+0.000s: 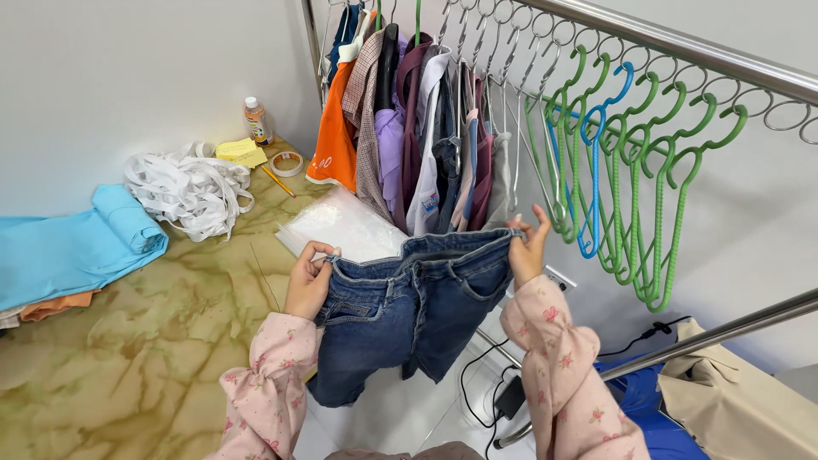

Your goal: The person picks up folded jeans from a table, unfolds them, places them on a hanger, and hangs them on a clothing rack. They repeat this process with a second pair of jeans and then a blue shirt.

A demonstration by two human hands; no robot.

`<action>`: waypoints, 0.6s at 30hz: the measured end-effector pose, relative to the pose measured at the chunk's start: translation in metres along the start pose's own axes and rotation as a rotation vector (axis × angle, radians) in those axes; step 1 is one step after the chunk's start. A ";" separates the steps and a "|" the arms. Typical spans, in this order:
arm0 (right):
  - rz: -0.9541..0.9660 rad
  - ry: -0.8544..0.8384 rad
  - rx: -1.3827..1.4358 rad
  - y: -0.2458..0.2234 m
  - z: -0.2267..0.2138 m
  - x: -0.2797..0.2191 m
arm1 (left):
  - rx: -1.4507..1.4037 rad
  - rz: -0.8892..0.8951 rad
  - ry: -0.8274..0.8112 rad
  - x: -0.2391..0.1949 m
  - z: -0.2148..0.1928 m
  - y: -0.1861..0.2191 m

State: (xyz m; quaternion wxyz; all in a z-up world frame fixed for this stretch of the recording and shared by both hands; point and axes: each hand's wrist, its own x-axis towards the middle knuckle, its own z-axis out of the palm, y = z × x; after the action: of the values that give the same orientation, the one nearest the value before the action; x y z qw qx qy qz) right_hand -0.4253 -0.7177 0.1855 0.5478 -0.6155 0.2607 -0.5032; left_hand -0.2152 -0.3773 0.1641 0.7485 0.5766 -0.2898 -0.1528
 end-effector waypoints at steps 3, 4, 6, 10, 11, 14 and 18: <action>0.062 -0.072 -0.307 0.031 -0.016 0.037 | -0.017 0.002 -0.013 0.003 0.009 -0.002; 0.062 -0.073 -0.305 0.028 -0.017 0.043 | -0.015 0.003 -0.012 0.005 0.008 -0.007; 0.181 -0.119 -0.412 0.020 -0.018 0.056 | -0.007 0.007 -0.029 0.010 0.007 -0.016; 0.136 -0.155 -0.347 0.088 -0.027 0.099 | 0.011 0.015 -0.026 0.014 -0.001 -0.019; 0.157 -0.210 -0.357 0.074 -0.020 0.093 | 0.020 0.020 -0.025 0.014 -0.002 -0.017; 0.138 -0.294 -0.375 0.061 -0.007 0.086 | 0.033 0.030 -0.013 0.013 -0.004 -0.010; -0.041 -0.199 -0.346 0.030 0.006 0.068 | 0.037 0.047 0.034 0.006 -0.005 0.013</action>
State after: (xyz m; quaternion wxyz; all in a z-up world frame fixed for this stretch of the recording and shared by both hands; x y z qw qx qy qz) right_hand -0.3888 -0.7824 0.1806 0.4466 -0.7524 0.2750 -0.3986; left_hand -0.2088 -0.3735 0.1770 0.7459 0.5858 -0.2934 -0.1199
